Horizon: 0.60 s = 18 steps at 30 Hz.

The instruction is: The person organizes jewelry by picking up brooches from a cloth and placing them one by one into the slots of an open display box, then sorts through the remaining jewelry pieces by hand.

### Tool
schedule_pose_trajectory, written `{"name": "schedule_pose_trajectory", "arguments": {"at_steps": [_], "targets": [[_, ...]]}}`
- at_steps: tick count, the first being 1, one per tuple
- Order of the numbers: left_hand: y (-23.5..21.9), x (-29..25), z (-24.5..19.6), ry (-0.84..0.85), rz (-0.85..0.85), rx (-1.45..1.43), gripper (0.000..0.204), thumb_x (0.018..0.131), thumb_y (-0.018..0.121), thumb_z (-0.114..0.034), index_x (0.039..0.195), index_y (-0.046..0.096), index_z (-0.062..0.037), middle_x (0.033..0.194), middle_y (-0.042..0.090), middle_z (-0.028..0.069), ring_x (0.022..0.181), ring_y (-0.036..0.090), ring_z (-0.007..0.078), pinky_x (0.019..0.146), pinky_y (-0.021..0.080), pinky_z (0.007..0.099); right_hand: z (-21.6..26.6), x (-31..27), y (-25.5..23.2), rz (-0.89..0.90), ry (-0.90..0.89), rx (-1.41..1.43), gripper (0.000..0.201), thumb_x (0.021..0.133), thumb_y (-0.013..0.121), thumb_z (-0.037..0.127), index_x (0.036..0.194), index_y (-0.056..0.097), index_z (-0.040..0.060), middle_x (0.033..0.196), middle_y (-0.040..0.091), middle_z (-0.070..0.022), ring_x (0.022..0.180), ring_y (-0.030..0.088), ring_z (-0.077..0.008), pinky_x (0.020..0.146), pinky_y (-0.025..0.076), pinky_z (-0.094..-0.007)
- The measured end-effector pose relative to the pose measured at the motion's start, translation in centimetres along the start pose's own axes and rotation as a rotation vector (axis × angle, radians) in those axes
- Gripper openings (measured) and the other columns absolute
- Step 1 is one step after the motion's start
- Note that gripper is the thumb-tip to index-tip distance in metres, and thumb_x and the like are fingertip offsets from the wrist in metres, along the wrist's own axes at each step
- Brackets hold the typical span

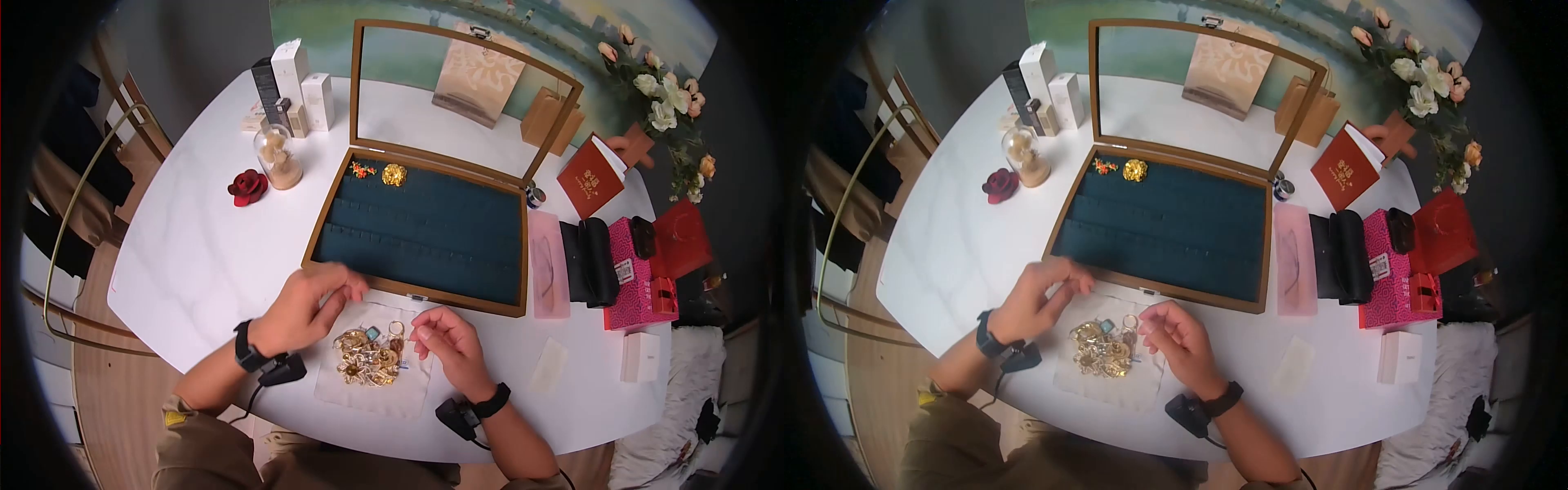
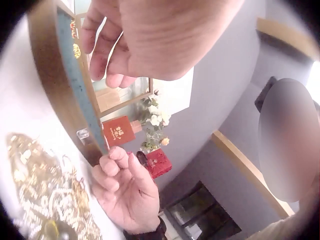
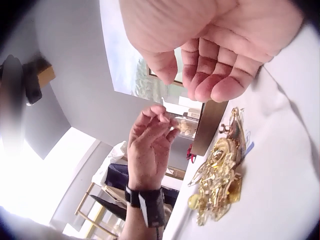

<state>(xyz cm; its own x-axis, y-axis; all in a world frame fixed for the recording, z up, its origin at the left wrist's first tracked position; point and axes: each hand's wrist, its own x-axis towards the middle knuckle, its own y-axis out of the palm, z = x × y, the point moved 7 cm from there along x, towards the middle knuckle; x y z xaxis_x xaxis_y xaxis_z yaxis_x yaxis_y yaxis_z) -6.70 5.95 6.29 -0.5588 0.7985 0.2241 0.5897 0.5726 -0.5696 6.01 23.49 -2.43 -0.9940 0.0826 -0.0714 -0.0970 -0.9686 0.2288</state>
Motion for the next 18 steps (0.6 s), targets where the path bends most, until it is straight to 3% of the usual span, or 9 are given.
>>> {"name": "schedule_pose_trajectory", "arguments": {"at_steps": [3,6,8,9,11,14,18], "targets": [[1.0,-2.3,1.4,-0.153,0.001,-0.126,0.019,0.084,0.066,0.004,0.102,0.068,0.0001,0.095,0.071,0.0121,0.088,0.068,0.0265,0.081,0.053,0.0341,0.1,-0.1,0.3,0.017,0.029,-0.012,0.014,0.105,0.059,0.012,0.114,0.061,0.0014,0.098,0.068,-0.0053,0.080,0.059,-0.0084,0.075,0.051,-0.0250],[0.9,-2.9,1.0,-0.070,0.002,-0.042,0.022,0.082,0.076,-0.009,0.101,0.069,-0.0004,0.095,0.070,0.0123,0.089,0.067,0.0299,0.081,0.053,0.0369,-0.2,-0.4,0.3,-0.019,0.028,-0.099,0.014,0.103,0.062,0.010,0.114,0.062,0.0018,0.099,0.069,-0.0015,0.085,0.062,-0.0049,0.073,0.049,-0.0216],[1.1,-2.8,-0.1,0.146,0.023,0.158,0.030,0.080,0.079,-0.016,0.103,0.069,-0.0012,0.089,0.067,0.0115,0.082,0.063,0.0310,0.073,0.053,0.0397,-0.1,-0.3,-0.1,-0.055,-0.066,-0.224,0.010,0.101,0.064,0.009,0.109,0.065,0.0015,0.095,0.070,-0.0010,0.080,0.060,-0.0031,0.069,0.047,-0.0203],[1.2,-3.0,0.2,0.141,0.020,0.146,0.030,0.080,0.079,-0.016,0.103,0.069,-0.0012,0.089,0.067,0.0115,0.082,0.063,0.0310,0.073,0.053,0.0397,-0.1,-0.4,0.0,-0.056,-0.054,-0.231,0.010,0.101,0.064,0.009,0.109,0.065,0.0015,0.095,0.070,-0.0010,0.080,0.060,-0.0031,0.069,0.047,-0.0203],[1.6,-3.3,0.9,0.125,0.083,0.103,0.035,0.069,0.076,-0.013,0.102,0.068,-0.0014,0.093,0.065,0.0134,0.088,0.061,0.0351,0.079,0.052,0.0413,0.4,-0.3,0.6,-0.017,-0.061,-0.391,0.008,0.100,0.067,0.008,0.105,0.066,0.0018,0.087,0.068,0.0007,0.072,0.057,-0.0019,0.063,0.045,-0.0202],[2.0,-3.3,0.8,0.152,0.123,0.138,0.039,0.063,0.069,-0.007,0.101,0.068,-0.0021,0.091,0.062,0.0132,0.086,0.058,0.0349,0.076,0.051,0.0422,0.4,-0.1,0.3,-0.010,-0.069,-0.437,0.007,0.099,0.066,0.007,0.105,0.067,0.0027,0.081,0.066,0.0022,0.066,0.054,-0.0010,0.058,0.042,-0.0205],[2.3,-3.3,1.0,0.141,0.178,0.211,0.038,0.061,0.066,-0.008,0.099,0.068,-0.0027,0.092,0.061,0.0107,0.088,0.057,0.0318,0.079,0.052,0.0396,0.6,-0.1,0.4,0.007,-0.030,-0.422,0.008,0.099,0.065,0.005,0.106,0.067,0.0025,0.080,0.064,0.0031,0.064,0.052,-0.0004,0.057,0.040,-0.0200]]}}
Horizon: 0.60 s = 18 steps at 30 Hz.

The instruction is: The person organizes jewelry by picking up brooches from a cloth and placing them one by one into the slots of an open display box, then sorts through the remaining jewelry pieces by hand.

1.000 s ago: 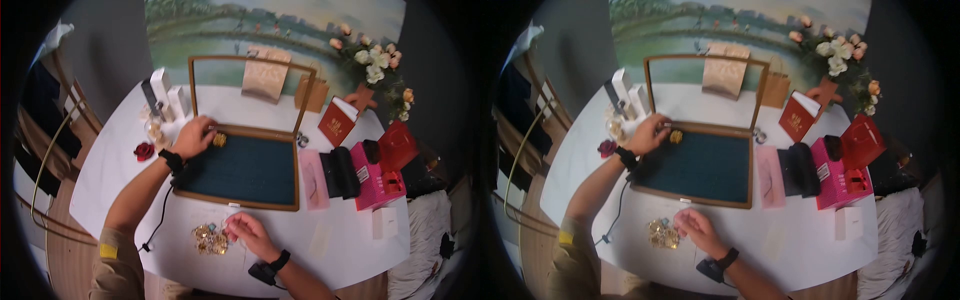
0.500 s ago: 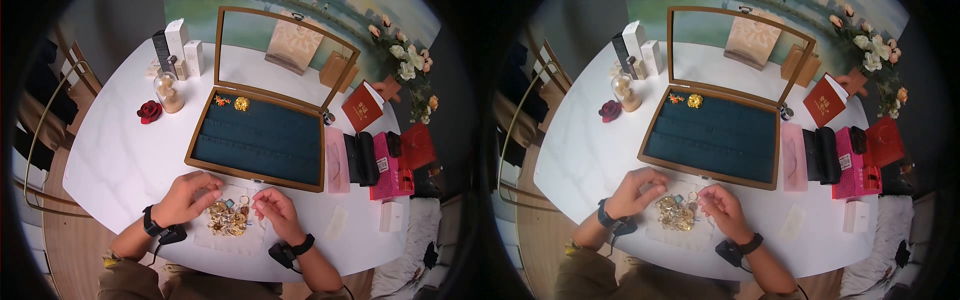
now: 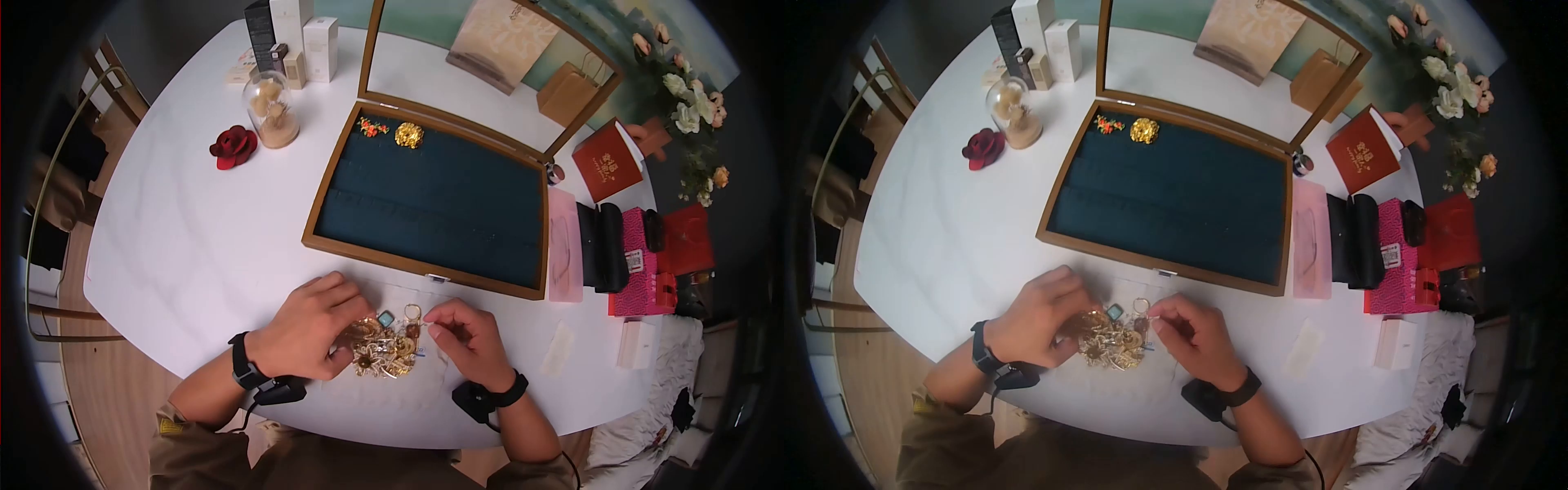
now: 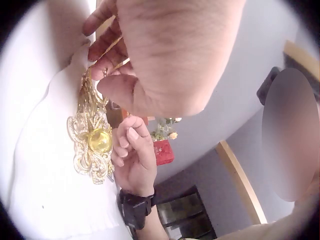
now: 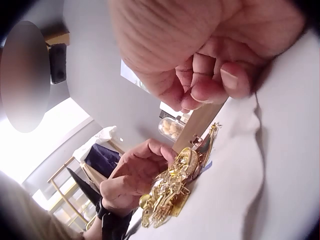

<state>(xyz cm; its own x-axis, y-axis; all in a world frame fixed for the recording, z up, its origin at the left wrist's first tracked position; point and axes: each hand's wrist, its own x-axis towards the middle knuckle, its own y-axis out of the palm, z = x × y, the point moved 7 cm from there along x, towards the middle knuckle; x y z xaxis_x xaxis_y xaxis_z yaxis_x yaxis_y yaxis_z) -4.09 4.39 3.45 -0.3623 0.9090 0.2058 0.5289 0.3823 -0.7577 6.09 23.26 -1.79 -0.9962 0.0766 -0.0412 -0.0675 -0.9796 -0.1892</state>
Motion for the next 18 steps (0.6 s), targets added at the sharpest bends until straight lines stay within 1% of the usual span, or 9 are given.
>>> {"name": "schedule_pose_trajectory", "arguments": {"at_steps": [2,4,6,7,9,12,13,15,18], "targets": [[0.2,-0.1,0.5,0.022,-0.031,-0.043,0.039,0.060,0.064,-0.005,0.099,0.067,-0.0031,0.089,0.061,0.0130,0.084,0.056,0.0345,0.074,0.050,0.0422,0.3,0.1,0.0,0.005,-0.027,-0.014,0.008,0.099,0.064,0.003,0.107,0.067,0.0020,0.079,0.064,0.0032,0.064,0.050,-0.0001,0.057,0.040,-0.0198],[0.6,-0.1,0.9,0.016,-0.045,-0.074,0.034,0.062,0.064,-0.003,0.096,0.068,-0.0034,0.086,0.062,0.0117,0.083,0.058,0.0340,0.074,0.051,0.0421,0.3,0.1,0.0,0.012,-0.005,-0.010,0.009,0.098,0.064,0.002,0.107,0.067,0.0015,0.080,0.063,0.0033,0.064,0.050,-0.0001,0.057,0.040,-0.0197],[0.6,-0.2,1.4,0.001,-0.125,-0.127,0.024,0.069,0.067,0.000,0.093,0.069,-0.0031,0.083,0.064,0.0104,0.082,0.060,0.0330,0.073,0.051,0.0417,0.4,0.0,0.0,0.012,0.006,-0.007,0.009,0.099,0.064,0.002,0.107,0.066,0.0014,0.080,0.063,0.0033,0.065,0.051,-0.0003,0.058,0.040,-0.0196],[0.7,-0.2,1.4,0.000,-0.126,-0.127,0.024,0.069,0.067,0.000,0.093,0.069,-0.0031,0.083,0.064,0.0104,0.082,0.060,0.0330,0.073,0.051,0.0417,0.3,0.0,0.1,0.013,0.006,-0.007,0.009,0.099,0.064,0.002,0.107,0.066,0.0014,0.080,0.063,0.0033,0.065,0.051,-0.0003,0.058,0.040,-0.0196],[0.6,-0.3,1.6,-0.035,-0.170,-0.130,0.015,0.076,0.070,0.001,0.090,0.070,-0.0032,0.081,0.065,0.0102,0.078,0.062,0.0319,0.071,0.051,0.0409,0.3,0.0,0.1,0.010,0.007,0.020,0.008,0.099,0.064,0.003,0.107,0.066,0.0015,0.080,0.063,0.0032,0.066,0.051,-0.0007,0.059,0.040,-0.0197],[1.1,-0.5,2.4,-0.128,-0.165,-0.171,0.015,0.080,0.070,0.001,0.095,0.069,-0.0034,0.084,0.064,0.0108,0.075,0.061,0.0317,0.069,0.051,0.0406,0.3,0.0,0.1,0.011,-0.003,-0.001,0.008,0.098,0.065,0.004,0.106,0.066,0.0016,0.080,0.062,0.0029,0.067,0.051,-0.0016,0.060,0.040,-0.0202],[1.0,-0.4,2.1,-0.126,-0.165,-0.170,0.015,0.080,0.070,0.001,0.095,0.069,-0.0034,0.084,0.064,0.0108,0.075,0.061,0.0317,0.069,0.051,0.0406,0.2,0.0,0.1,0.009,-0.004,-0.001,0.008,0.098,0.065,0.004,0.106,0.066,0.0016,0.080,0.062,0.0029,0.067,0.051,-0.0016,0.060,0.040,-0.0202],[0.5,-0.2,1.8,-0.142,-0.223,-0.135,0.019,0.081,0.069,0.002,0.099,0.068,-0.0042,0.088,0.062,0.0119,0.072,0.061,0.0317,0.068,0.051,0.0410,0.2,0.0,0.1,0.013,-0.011,-0.008,0.008,0.098,0.066,0.005,0.106,0.066,0.0017,0.080,0.062,0.0026,0.067,0.052,-0.0024,0.061,0.041,-0.0207],[0.5,-0.4,2.0,-0.177,-0.193,-0.154,0.025,0.077,0.071,-0.001,0.101,0.066,-0.0043,0.090,0.060,0.0124,0.078,0.062,0.0320,0.069,0.051,0.0408,0.3,0.0,0.1,0.012,-0.006,-0.014,0.009,0.098,0.067,0.005,0.106,0.066,0.0017,0.079,0.062,0.0024,0.068,0.052,-0.0028,0.061,0.042,-0.0209]]}}
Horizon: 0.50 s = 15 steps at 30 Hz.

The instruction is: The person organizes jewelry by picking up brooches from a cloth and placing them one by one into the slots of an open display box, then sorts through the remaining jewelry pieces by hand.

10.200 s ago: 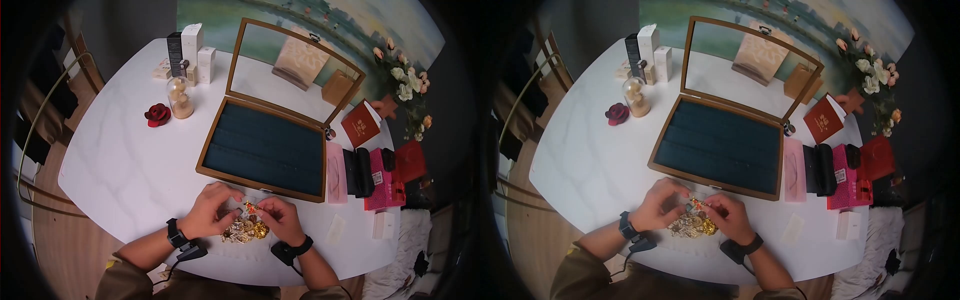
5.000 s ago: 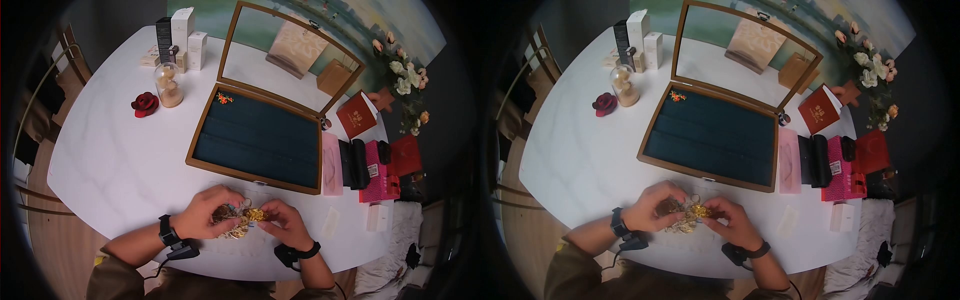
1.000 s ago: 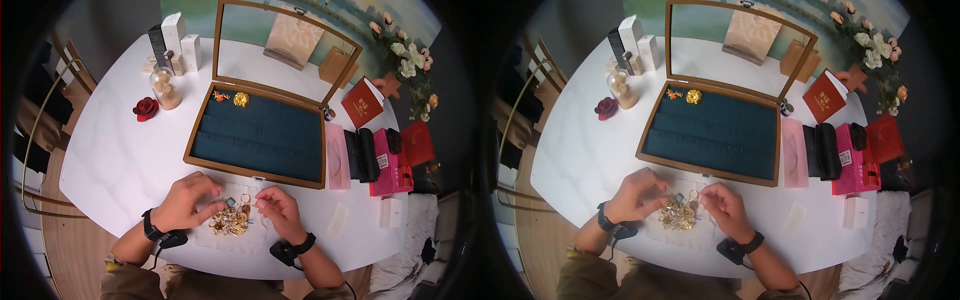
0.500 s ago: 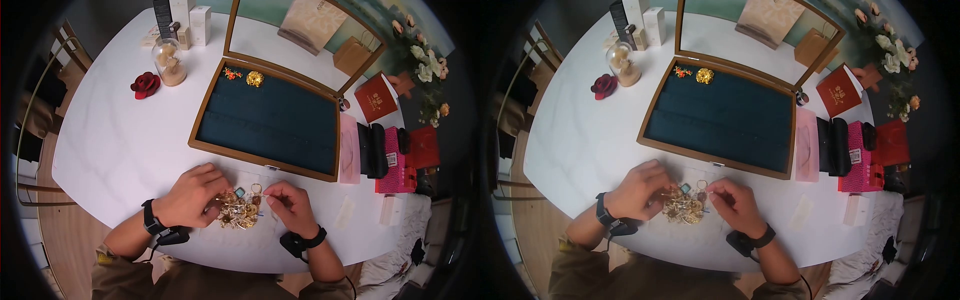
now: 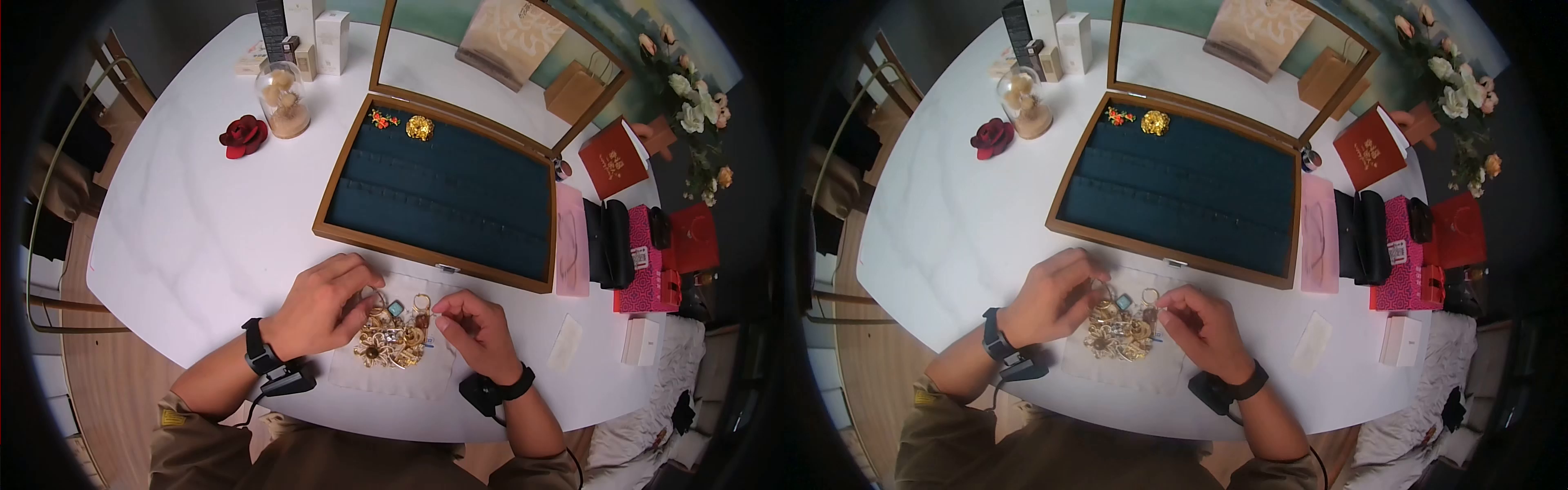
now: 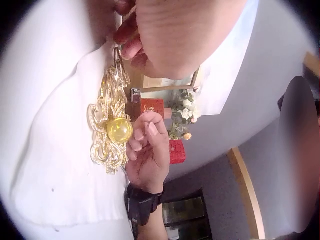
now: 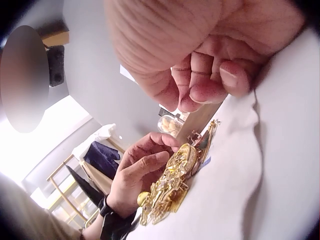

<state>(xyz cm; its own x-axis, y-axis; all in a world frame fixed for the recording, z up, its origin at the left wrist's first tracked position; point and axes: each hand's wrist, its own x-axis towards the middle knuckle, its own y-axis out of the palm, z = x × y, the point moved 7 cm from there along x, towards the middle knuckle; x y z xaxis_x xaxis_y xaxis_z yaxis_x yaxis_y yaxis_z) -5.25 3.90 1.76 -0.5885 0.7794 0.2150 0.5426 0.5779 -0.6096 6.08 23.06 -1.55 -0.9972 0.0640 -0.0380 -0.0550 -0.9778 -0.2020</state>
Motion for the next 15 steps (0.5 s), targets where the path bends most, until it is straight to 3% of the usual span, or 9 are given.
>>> {"name": "schedule_pose_trajectory", "arguments": {"at_steps": [4,6,7,11,15], "targets": [[-0.7,0.1,-0.9,0.147,-0.005,0.087,0.032,0.070,0.075,-0.008,0.101,0.066,-0.0050,0.098,0.061,0.0127,0.091,0.062,0.0326,0.078,0.052,0.0418,0.1,0.0,0.1,-0.005,0.005,-0.006,0.009,0.098,0.067,0.005,0.106,0.066,0.0015,0.080,0.063,0.0023,0.068,0.053,-0.0029,0.062,0.042,-0.0208],[-1.1,0.0,-3.7,0.330,0.152,0.064,0.043,0.064,0.081,-0.016,0.103,0.066,-0.0068,0.113,0.060,0.0116,0.109,0.057,0.0350,0.090,0.052,0.0430,-0.1,0.0,0.1,-0.006,0.003,0.014,0.009,0.098,0.067,0.005,0.107,0.067,0.0015,0.082,0.065,0.0021,0.069,0.053,-0.0025,0.062,0.043,-0.0208],[-0.8,-0.4,-4.0,0.326,0.249,0.079,0.049,0.065,0.082,-0.017,0.110,0.066,-0.0078,0.126,0.055,0.0126,0.121,0.050,0.0368,0.101,0.045,0.0451,0.0,-0.1,0.0,-0.007,0.002,0.013,0.009,0.098,0.067,0.005,0.107,0.067,0.0015,0.082,0.065,0.0021,0.069,0.053,-0.0025,0.062,0.043,-0.0208],[0.6,-1.3,-3.4,0.247,0.384,0.188,0.057,0.066,0.086,-0.019,0.118,0.064,-0.0092,0.136,0.047,0.0152,0.134,0.040,0.0363,0.109,0.035,0.0447,0.3,-0.1,0.2,-0.005,-0.005,0.015,0.009,0.098,0.067,0.006,0.107,0.067,0.0015,0.083,0.066,0.0019,0.070,0.054,-0.0020,0.062,0.043,-0.0206],[0.7,-1.3,-3.1,0.237,0.389,0.192,0.056,0.066,0.088,-0.018,0.116,0.065,-0.0124,0.136,0.047,0.0139,0.135,0.039,0.0357,0.108,0.035,0.0447,-0.1,0.0,0.1,0.004,-0.005,0.014,0.009,0.099,0.066,0.006,0.106,0.067,0.0015,0.083,0.066,0.0016,0.070,0.056,-0.0022,0.062,0.044,-0.0206]]}}
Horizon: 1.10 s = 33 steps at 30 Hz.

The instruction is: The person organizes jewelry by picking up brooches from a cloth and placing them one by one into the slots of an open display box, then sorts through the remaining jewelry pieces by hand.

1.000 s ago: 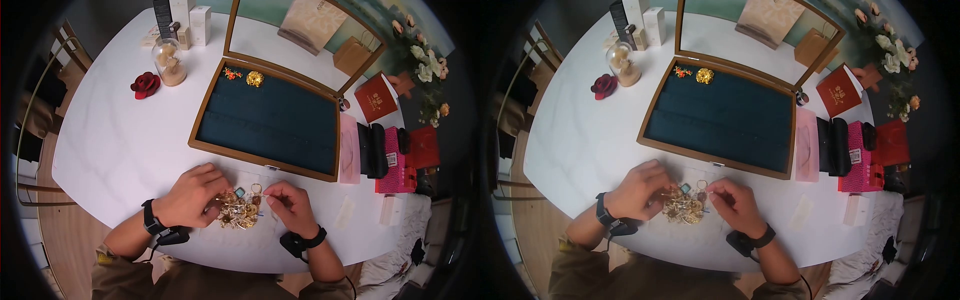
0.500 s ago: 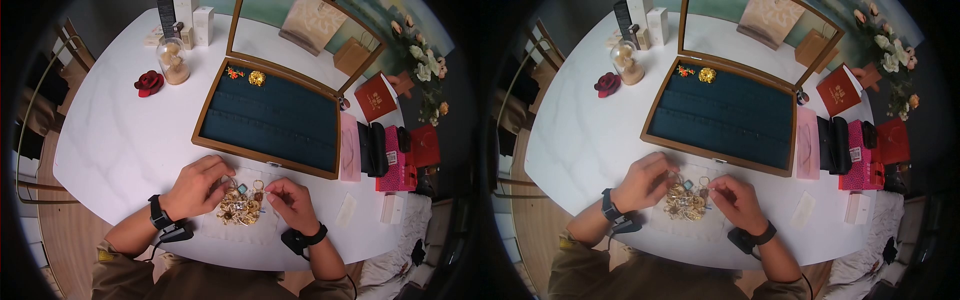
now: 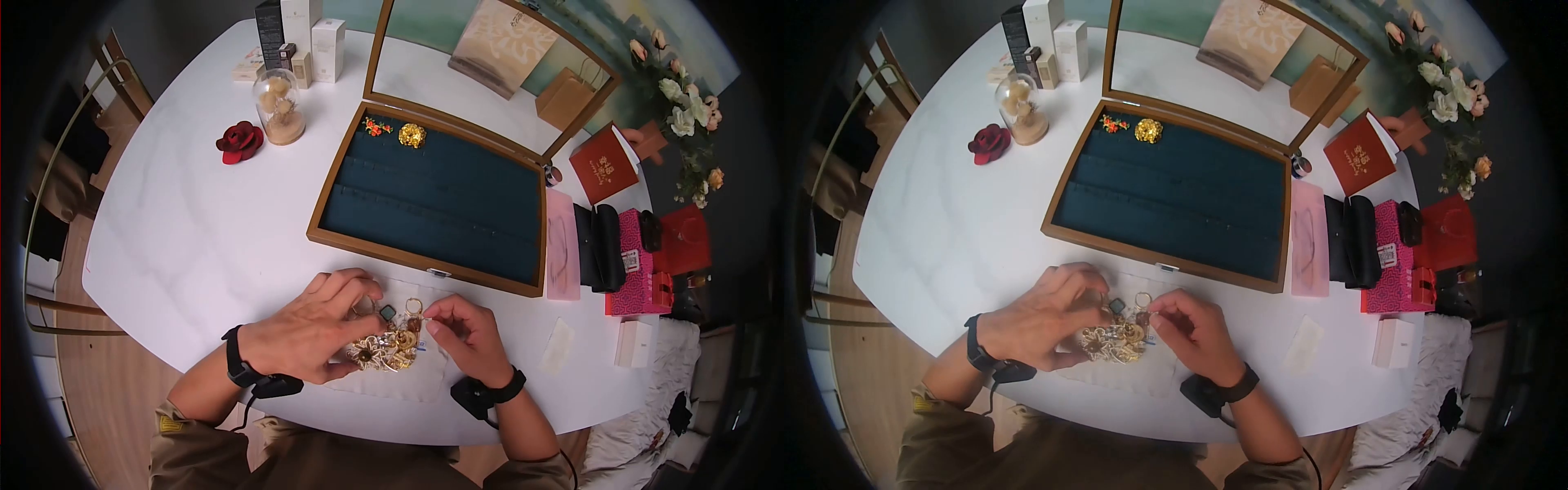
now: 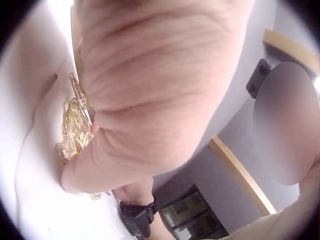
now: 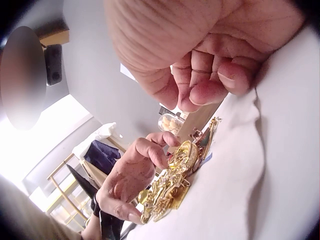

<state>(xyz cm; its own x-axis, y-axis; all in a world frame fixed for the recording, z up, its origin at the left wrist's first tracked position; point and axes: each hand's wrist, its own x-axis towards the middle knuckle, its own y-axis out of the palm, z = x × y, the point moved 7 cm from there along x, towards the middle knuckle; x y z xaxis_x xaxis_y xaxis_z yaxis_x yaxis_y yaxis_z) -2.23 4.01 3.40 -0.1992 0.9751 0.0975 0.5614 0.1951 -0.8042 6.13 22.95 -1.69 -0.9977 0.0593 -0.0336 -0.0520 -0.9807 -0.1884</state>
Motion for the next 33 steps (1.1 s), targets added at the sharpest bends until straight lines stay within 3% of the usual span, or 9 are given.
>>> {"name": "schedule_pose_trajectory", "arguments": {"at_steps": [2,8,12,14,28,33], "targets": [[0.0,0.1,-0.2,0.023,-0.002,0.009,0.053,0.066,0.090,-0.019,0.114,0.068,-0.0160,0.135,0.047,0.0120,0.136,0.039,0.0359,0.104,0.037,0.0482,0.2,0.0,0.1,-0.002,0.000,-0.001,0.009,0.099,0.066,0.006,0.106,0.067,0.0015,0.083,0.067,0.0015,0.070,0.056,-0.0023,0.062,0.044,-0.0207],[0.2,0.2,-0.4,0.063,-0.002,0.030,0.042,0.067,0.089,-0.021,0.103,0.069,-0.0142,0.138,0.048,0.0094,0.139,0.037,0.0342,0.105,0.035,0.0450,0.2,-0.1,0.1,-0.004,0.000,-0.020,0.008,0.098,0.067,0.006,0.105,0.067,0.0019,0.082,0.067,0.0011,0.069,0.056,-0.0026,0.062,0.044,-0.0208],[0.3,0.3,-0.4,0.058,0.000,0.042,0.039,0.069,0.088,-0.022,0.102,0.069,-0.0130,0.137,0.049,0.0086,0.138,0.037,0.0340,0.105,0.034,0.0450,0.3,0.0,0.1,-0.015,-0.017,-0.030,0.008,0.098,0.067,0.006,0.105,0.067,0.0020,0.082,0.067,0.0006,0.069,0.057,-0.0030,0.062,0.045,-0.0212],[0.9,0.2,-0.1,0.032,0.013,0.006,0.037,0.071,0.086,-0.023,0.102,0.070,-0.0133,0.138,0.050,0.0079,0.138,0.037,0.0360,0.102,0.035,0.0492,0.4,0.0,0.1,-0.016,-0.018,-0.028,0.008,0.098,0.067,0.005,0.105,0.067,0.0019,0.082,0.067,0.0005,0.069,0.057,-0.0031,0.062,0.045,-0.0213],[1.0,0.2,0.5,0.045,-0.033,-0.141,0.032,0.075,0.087,-0.020,0.101,0.068,-0.0148,0.133,0.052,0.0066,0.136,0.039,0.0343,0.101,0.032,0.0484,0.7,-0.5,0.3,-0.002,-0.027,-0.079,0.010,0.097,0.069,0.007,0.105,0.067,0.0026,0.080,0.065,0.0016,0.067,0.055,-0.0018,0.059,0.043,-0.0214],[0.6,0.5,-0.3,0.084,-0.104,-0.164,0.029,0.079,0.084,-0.020,0.101,0.068,-0.0128,0.125,0.058,0.0053,0.128,0.047,0.0303,0.100,0.036,0.0440,2.1,-1.1,1.6,0.118,-0.099,-0.138,0.014,0.094,0.073,0.011,0.105,0.068,0.0052,0.075,0.062,-0.0001,0.060,0.052,-0.0049,0.056,0.043,-0.0224]]}}
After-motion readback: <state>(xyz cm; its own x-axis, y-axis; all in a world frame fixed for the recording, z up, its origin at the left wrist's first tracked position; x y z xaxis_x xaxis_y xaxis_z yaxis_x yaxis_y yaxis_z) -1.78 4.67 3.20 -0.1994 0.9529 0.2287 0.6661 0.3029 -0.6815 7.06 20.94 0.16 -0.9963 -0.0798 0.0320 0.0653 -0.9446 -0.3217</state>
